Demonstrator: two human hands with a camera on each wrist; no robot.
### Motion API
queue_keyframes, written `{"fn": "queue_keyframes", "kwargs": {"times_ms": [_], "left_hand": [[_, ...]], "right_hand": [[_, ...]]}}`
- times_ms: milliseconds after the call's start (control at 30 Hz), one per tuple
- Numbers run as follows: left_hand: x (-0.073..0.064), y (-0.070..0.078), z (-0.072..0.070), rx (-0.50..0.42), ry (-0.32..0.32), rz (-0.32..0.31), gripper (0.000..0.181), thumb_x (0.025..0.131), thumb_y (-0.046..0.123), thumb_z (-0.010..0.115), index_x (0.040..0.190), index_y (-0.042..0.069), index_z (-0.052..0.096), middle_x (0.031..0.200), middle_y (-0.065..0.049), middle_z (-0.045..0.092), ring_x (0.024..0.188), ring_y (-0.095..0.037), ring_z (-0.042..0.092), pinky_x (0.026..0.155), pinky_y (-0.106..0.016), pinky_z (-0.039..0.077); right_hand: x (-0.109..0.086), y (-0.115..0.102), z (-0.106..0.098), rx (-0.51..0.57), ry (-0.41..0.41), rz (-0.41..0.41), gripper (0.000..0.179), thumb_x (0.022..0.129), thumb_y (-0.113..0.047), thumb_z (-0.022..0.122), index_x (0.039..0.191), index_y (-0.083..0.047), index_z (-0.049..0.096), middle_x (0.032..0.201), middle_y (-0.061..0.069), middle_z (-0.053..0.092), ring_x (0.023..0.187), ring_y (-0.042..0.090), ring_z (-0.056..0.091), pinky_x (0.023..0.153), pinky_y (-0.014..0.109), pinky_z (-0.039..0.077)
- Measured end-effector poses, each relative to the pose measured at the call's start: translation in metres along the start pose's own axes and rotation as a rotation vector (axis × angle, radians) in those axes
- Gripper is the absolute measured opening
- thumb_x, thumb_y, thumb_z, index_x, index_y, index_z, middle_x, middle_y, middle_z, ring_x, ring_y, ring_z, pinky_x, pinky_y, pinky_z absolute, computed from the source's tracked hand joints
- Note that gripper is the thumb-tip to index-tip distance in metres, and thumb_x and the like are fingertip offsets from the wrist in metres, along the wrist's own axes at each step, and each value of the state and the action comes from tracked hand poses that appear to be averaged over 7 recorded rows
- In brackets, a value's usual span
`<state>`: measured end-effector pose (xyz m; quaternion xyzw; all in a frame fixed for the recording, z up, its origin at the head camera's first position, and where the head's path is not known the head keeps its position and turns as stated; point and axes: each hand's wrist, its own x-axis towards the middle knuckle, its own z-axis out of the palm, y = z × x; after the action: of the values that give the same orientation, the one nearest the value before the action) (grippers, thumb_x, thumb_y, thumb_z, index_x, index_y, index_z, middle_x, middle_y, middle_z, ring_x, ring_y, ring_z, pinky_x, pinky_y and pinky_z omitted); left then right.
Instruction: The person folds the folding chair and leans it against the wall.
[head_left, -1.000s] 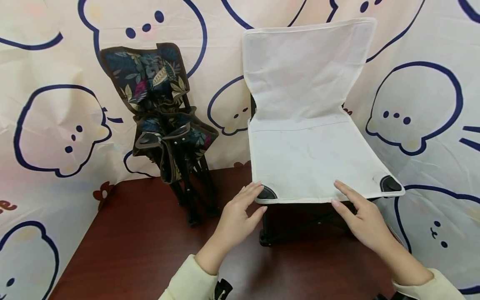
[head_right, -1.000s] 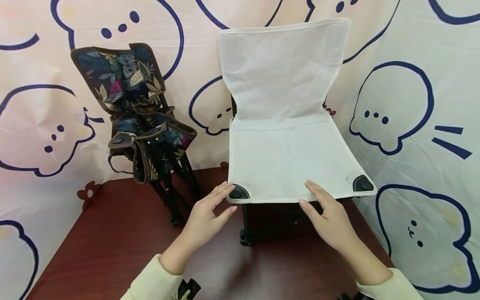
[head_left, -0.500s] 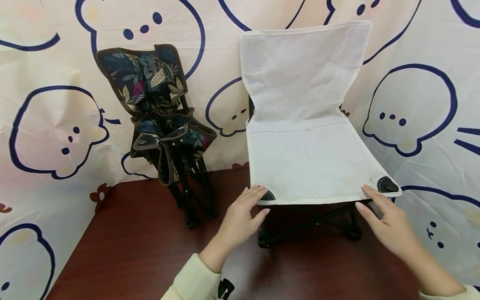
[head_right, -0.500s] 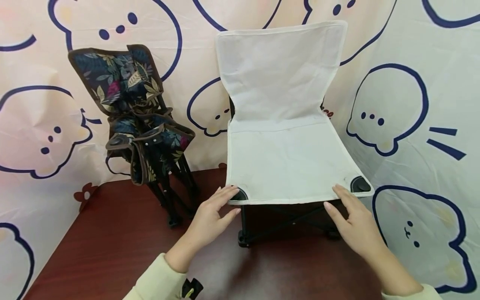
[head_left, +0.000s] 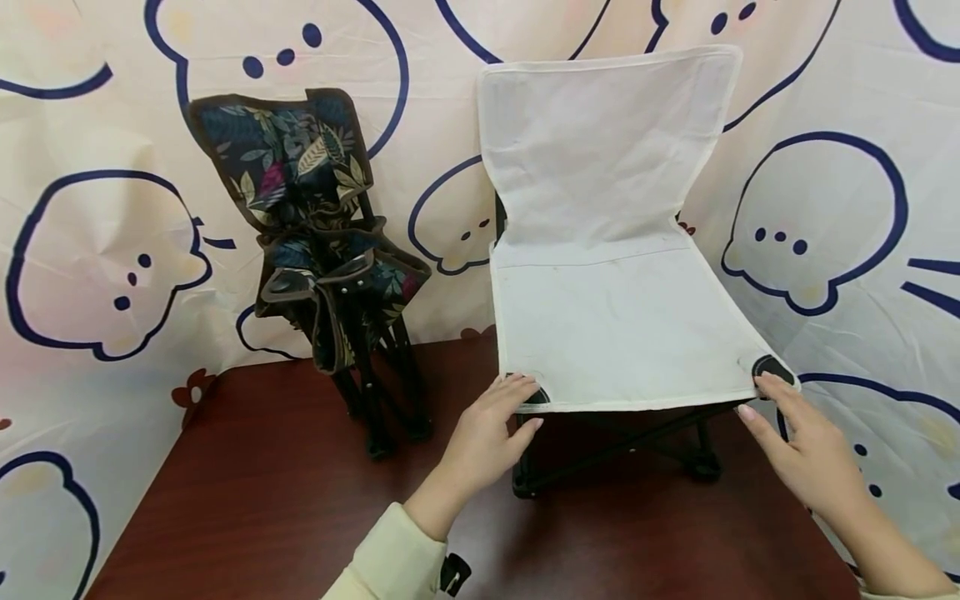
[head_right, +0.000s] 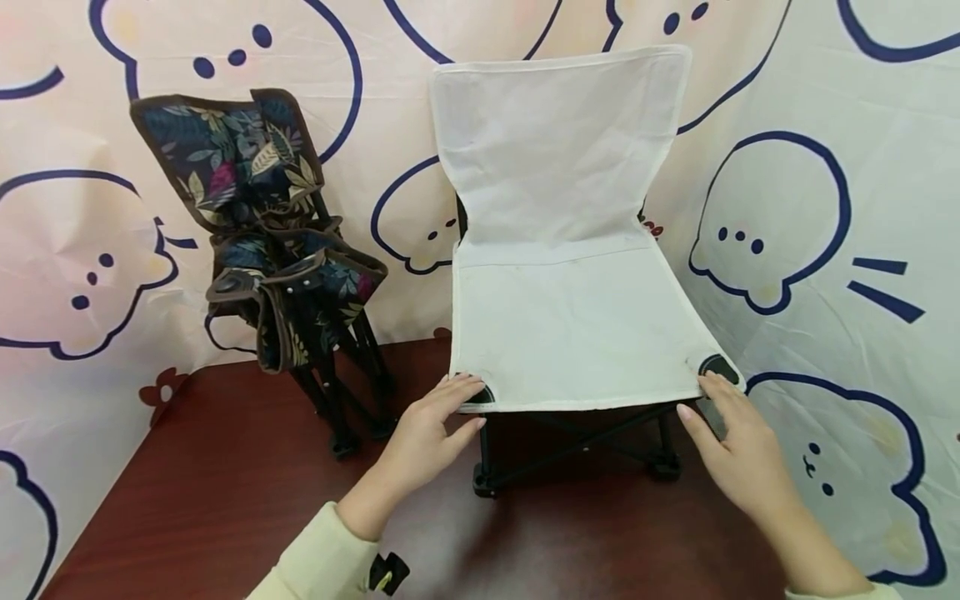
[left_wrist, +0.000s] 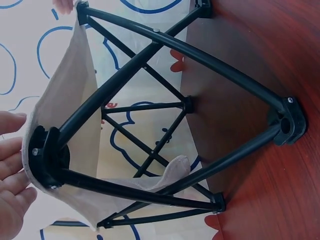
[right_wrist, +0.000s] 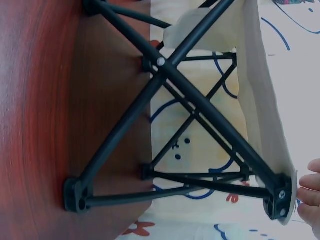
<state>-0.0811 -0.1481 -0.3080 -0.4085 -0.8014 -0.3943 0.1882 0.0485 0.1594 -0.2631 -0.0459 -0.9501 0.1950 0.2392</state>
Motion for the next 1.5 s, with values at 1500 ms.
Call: {"fn": "queue_keyframes", "kwargs": {"times_ms": [1500], "left_hand": [[-0.004,-0.028,0.011,-0.113,0.078,0.136,0.034,0.073,0.001,0.066,0.107,0.005,0.062,0.113,-0.003,0.056,0.111,-0.010,0.045,0.093,-0.024,0.032]], "right_hand": [[0.020,0.031,0.026,-0.070,0.572,-0.176,0.043,0.057,0.016,0.069,0.099,0.011,0.060,0.101,0.026,0.057,0.092,0.043,0.052,0.092,0.019,0.032]]}}
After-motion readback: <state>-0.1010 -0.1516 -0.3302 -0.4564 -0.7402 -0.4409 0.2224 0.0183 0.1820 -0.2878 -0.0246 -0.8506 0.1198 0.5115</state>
